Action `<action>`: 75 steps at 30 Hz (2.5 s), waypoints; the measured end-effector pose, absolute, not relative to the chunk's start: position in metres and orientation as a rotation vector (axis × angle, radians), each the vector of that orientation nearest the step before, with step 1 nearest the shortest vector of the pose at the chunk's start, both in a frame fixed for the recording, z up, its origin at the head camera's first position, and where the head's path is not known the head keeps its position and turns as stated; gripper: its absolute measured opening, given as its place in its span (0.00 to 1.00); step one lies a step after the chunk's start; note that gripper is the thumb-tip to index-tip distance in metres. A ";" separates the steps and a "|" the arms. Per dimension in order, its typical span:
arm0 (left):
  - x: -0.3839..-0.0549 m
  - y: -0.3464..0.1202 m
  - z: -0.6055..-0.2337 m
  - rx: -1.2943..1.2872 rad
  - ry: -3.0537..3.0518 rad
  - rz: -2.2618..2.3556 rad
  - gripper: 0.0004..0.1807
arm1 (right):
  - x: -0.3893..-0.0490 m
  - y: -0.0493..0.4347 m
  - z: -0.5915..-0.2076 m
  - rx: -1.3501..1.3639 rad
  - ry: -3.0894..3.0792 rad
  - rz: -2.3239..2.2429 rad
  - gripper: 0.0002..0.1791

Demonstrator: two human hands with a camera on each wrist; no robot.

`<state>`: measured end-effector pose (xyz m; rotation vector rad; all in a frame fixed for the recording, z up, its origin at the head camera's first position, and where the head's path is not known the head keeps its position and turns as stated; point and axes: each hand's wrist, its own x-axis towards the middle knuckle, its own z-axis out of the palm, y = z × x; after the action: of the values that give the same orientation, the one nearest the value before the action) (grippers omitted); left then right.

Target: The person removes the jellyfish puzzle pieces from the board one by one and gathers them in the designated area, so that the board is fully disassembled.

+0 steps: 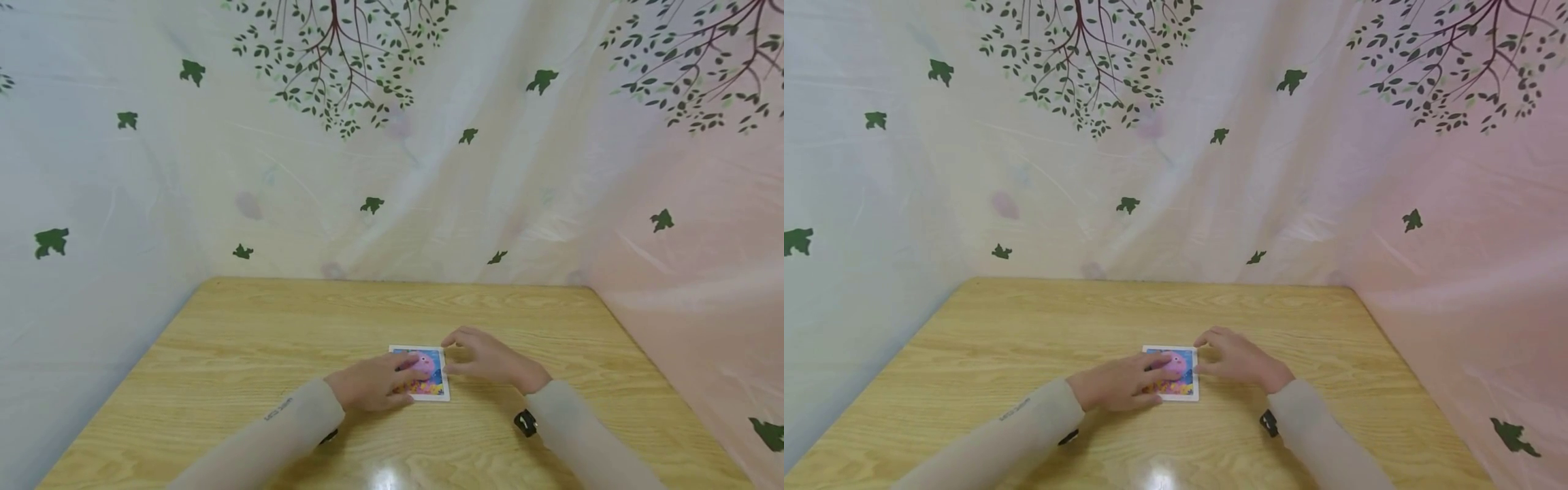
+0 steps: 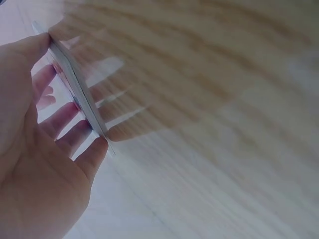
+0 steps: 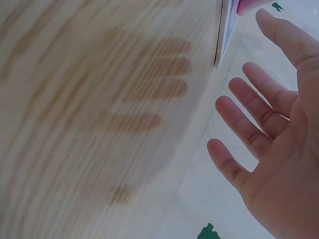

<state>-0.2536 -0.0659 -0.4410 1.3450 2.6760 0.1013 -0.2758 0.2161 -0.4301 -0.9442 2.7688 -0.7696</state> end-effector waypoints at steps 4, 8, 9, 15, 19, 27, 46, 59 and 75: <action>-0.254 -0.066 -0.441 1.341 2.671 0.107 0.31 | -0.278 0.209 -0.430 -0.923 2.761 -0.760 0.23; -0.255 -0.066 -0.440 1.351 2.663 0.130 0.31 | -0.279 0.203 -0.428 -0.900 2.758 -0.741 0.23; -0.255 -0.066 -0.440 1.351 2.660 0.137 0.30 | -0.280 0.202 -0.428 -0.906 2.756 -0.733 0.22; -0.256 -0.066 -0.439 1.359 2.642 0.164 0.30 | -0.283 0.198 -0.428 -0.941 2.765 -0.672 0.20; -0.255 -0.066 -0.438 1.357 2.635 0.174 0.29 | -0.282 0.196 -0.427 -0.924 2.778 -0.638 0.17; -0.253 -0.066 -0.436 1.335 2.628 0.188 0.29 | -0.283 0.191 -0.424 -0.867 2.795 -0.573 0.17; -0.253 -0.065 -0.432 1.345 2.635 0.159 0.29 | -0.305 0.194 -0.430 -0.875 2.506 -0.876 0.18; -0.253 -0.064 -0.431 1.299 2.621 0.162 0.29 | -0.311 0.195 -0.437 -0.829 2.433 -0.991 0.18; -0.252 -0.062 -0.430 1.298 2.629 0.167 0.29 | -0.310 0.215 -0.437 -0.828 2.443 -1.047 0.10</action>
<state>-0.2520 -0.0621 -0.4295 1.2979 2.6294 0.1666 -0.3095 0.2145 -0.4367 -0.8281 2.4434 -1.0468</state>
